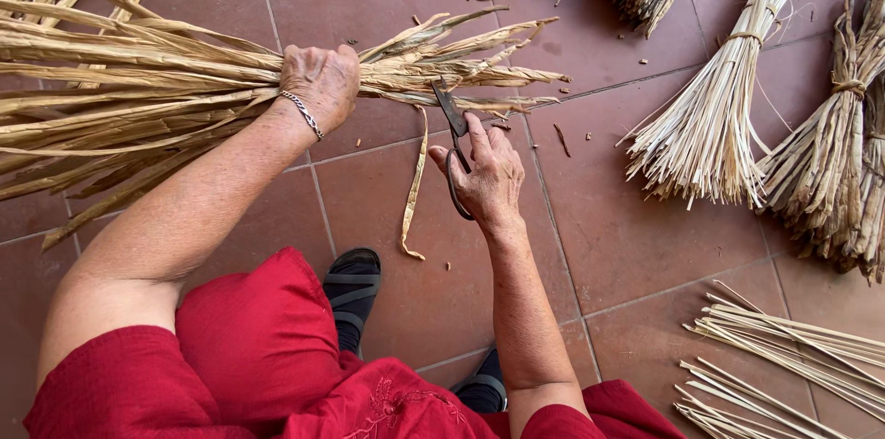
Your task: The person gathers dried plant strips on a tiled floor, trims the ends with scissors, and ties them into bundles using a strip of the same material. The person repeats this process for multiple bundles, placing the finished bundles on the floor.
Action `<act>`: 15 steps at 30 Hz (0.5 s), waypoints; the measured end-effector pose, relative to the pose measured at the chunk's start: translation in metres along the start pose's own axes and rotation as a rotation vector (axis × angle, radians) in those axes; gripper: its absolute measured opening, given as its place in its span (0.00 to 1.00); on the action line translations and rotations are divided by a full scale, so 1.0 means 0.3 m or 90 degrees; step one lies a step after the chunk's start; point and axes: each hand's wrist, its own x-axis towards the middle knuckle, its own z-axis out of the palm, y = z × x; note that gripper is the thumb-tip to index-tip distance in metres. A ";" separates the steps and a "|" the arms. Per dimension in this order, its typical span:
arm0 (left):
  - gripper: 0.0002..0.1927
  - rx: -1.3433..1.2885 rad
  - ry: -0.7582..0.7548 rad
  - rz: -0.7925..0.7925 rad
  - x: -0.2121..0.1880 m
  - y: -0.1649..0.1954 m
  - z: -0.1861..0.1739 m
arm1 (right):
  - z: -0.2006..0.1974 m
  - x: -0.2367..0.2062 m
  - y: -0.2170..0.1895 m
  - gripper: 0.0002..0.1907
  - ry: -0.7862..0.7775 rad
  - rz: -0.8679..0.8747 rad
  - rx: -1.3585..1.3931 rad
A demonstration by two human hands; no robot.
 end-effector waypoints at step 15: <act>0.11 -0.026 0.073 -0.006 0.004 -0.068 0.043 | 0.070 -0.060 0.072 0.33 0.158 0.160 0.365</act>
